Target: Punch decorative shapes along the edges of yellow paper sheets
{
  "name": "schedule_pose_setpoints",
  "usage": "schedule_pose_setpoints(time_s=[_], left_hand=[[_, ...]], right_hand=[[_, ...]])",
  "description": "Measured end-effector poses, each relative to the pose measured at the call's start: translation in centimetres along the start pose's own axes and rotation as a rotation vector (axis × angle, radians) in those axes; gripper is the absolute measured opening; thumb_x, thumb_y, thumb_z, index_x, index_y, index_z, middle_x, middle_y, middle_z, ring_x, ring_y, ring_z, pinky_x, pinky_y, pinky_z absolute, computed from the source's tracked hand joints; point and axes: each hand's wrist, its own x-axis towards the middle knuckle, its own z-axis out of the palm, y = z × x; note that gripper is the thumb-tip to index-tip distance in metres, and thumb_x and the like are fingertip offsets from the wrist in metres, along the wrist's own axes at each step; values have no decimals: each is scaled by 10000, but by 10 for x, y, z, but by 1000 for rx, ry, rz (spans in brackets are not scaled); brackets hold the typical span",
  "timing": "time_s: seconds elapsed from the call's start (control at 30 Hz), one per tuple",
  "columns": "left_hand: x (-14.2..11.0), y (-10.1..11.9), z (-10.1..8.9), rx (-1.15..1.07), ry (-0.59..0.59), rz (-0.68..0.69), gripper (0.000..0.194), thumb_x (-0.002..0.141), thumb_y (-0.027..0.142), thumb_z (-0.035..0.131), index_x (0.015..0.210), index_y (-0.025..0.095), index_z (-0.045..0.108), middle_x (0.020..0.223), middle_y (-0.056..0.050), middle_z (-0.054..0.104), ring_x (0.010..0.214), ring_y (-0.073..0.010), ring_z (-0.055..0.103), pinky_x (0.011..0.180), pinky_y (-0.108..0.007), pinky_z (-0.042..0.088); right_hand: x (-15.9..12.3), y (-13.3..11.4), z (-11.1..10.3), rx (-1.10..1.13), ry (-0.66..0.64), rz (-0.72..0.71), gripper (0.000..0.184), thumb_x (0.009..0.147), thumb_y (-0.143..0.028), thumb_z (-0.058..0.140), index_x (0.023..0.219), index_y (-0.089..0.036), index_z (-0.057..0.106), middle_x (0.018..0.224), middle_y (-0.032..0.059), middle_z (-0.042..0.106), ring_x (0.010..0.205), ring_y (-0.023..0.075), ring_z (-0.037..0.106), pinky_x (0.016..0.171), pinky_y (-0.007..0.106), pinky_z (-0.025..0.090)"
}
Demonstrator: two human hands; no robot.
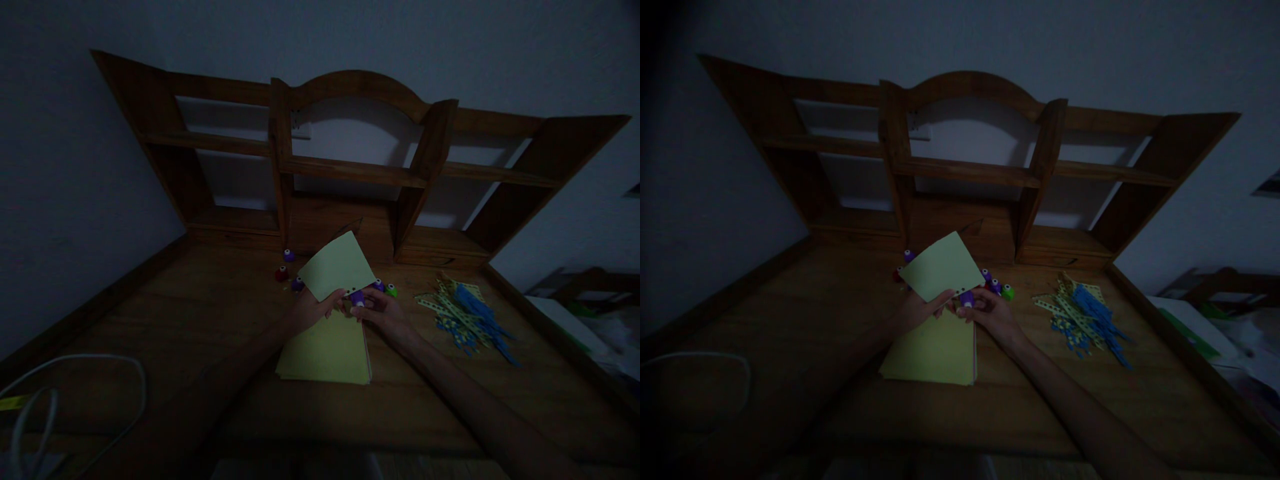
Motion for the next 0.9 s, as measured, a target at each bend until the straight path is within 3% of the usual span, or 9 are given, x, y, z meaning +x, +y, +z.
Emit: schedule_pose_setpoints(time_s=[0.3, 0.47, 0.7, 0.9], left_hand=[[-2, -3, 0, 98, 19, -17, 400, 830, 490, 551, 598, 164, 553, 515, 26, 527, 478, -97, 502, 525, -223, 440], [-2, -1, 1, 50, 13, 7, 366, 824, 483, 567, 662, 156, 584, 572, 10, 581, 485, -89, 515, 491, -203, 429], [-3, -5, 0, 83, -95, -2, 365, 866, 478, 507, 835, 144, 653, 657, -27, 663, 481, -91, 512, 465, -200, 414], [-1, -4, -2, 120, -147, 103, 348, 885, 408, 489, 723, 140, 642, 645, -33, 657, 550, -104, 568, 548, -206, 460]], right_hand=[[0, 3, -4, -129, -27, -20, 305, 611, -337, 819, 838, -193, 674, 709, -3, 653, 630, 141, 578, 588, 267, 430], [2, 9, -11, -191, -19, -20, 301, 641, -362, 799, 864, -196, 687, 736, -1, 652, 660, 146, 581, 615, 271, 427], [2, 13, -11, -91, 3, 15, 334, 644, -380, 797, 898, -190, 690, 770, 19, 669, 660, 157, 580, 610, 283, 426], [1, 13, -11, -7, 54, 41, 292, 678, -389, 780, 853, -173, 690, 800, 40, 673, 668, 153, 574, 618, 285, 423]])
